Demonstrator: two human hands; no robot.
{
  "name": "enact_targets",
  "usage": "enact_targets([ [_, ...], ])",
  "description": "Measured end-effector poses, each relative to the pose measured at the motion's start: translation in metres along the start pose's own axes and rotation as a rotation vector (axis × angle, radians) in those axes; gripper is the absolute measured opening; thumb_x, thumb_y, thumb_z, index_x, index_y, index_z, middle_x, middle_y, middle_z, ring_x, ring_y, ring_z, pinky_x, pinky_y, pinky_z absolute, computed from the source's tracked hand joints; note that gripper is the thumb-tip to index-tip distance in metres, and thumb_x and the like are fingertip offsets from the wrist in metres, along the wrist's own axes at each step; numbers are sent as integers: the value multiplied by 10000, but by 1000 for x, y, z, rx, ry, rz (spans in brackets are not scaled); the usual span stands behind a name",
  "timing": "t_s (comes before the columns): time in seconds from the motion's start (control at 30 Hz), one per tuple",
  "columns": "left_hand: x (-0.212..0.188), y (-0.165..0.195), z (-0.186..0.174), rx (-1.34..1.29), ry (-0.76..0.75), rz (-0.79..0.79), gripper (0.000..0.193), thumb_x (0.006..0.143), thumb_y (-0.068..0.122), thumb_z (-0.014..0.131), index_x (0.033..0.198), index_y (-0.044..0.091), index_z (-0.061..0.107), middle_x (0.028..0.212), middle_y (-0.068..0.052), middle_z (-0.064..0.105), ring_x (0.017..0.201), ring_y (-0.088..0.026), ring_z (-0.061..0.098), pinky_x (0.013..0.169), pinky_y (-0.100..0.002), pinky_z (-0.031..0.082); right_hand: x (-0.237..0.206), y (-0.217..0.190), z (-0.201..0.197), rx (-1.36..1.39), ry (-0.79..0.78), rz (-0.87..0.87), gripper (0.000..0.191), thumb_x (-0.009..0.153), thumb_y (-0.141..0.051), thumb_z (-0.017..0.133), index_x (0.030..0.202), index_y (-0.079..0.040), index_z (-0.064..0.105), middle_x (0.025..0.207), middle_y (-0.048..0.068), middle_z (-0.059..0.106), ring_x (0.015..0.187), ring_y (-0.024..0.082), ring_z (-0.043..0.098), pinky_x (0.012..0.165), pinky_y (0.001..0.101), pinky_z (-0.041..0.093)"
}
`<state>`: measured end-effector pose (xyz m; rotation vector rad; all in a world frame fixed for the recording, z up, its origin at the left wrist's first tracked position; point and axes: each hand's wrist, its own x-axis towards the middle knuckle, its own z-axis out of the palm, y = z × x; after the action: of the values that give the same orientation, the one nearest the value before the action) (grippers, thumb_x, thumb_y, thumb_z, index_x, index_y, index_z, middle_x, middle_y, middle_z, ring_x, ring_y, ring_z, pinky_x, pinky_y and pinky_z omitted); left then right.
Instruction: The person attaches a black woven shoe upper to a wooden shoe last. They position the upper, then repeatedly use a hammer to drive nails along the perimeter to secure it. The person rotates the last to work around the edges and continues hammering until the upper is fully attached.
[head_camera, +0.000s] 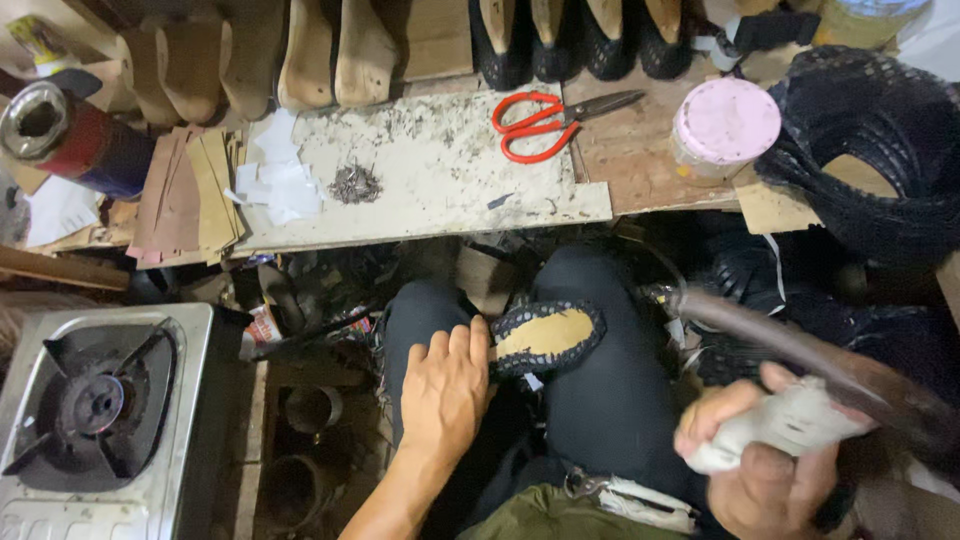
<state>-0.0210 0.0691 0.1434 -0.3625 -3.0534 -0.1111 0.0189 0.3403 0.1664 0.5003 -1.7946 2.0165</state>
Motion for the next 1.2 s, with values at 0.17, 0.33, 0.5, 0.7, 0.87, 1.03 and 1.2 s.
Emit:
enact_targets([
  [0.17,-3,2,-1,84,120,-7,685,756,256,788,1364,31,565,944,-40,608,884,-222,599,727,-384,463,8,42,-3,-649,-289,870,538,912,-318,601,1392,-77,562,672,77,694,503,134,627,485,311,530],
  [0.33,-21,1,-15,-197,135,68,954,597,455,822,1359,-50,547,987,-130,617,917,-336,591,742,-476,457,31,39,-32,-516,-163,714,556,903,-284,623,1404,-58,541,723,52,648,508,116,590,453,301,498],
  [0.5,-41,-3,-13,-520,54,76,720,722,379,861,1317,92,575,1218,-167,634,1078,-364,598,903,-454,472,97,46,-27,-847,-193,467,606,930,-278,645,1498,-109,517,862,165,741,644,223,706,633,356,546],
  [0.7,-62,30,24,-1010,-262,92,926,743,290,867,1500,6,416,1409,-244,560,1309,-427,534,1069,-457,421,149,89,-14,-1120,-339,-15,564,892,-260,719,1438,-203,591,1022,226,685,910,440,681,770,514,528],
  [0.87,-67,38,34,-960,-329,-6,943,723,311,866,1510,47,417,1346,-197,608,1297,-375,562,1090,-434,429,178,113,-6,-1267,-370,-82,530,887,-262,714,1406,-232,613,964,216,634,817,476,648,720,583,503],
  [1.03,-55,19,3,-792,-185,129,931,669,283,890,1467,27,484,1383,-200,594,1236,-390,566,988,-473,427,195,121,4,-1375,-409,-2,535,889,-259,694,1418,-220,620,1024,222,622,809,476,642,714,587,503],
  [1.2,-24,-38,-26,-813,-9,100,651,809,359,828,1319,7,632,1323,-187,660,1192,-392,597,1011,-461,457,183,92,24,-1114,-435,-360,388,862,-186,728,1220,-42,690,1130,167,635,1033,378,633,878,470,515],
])
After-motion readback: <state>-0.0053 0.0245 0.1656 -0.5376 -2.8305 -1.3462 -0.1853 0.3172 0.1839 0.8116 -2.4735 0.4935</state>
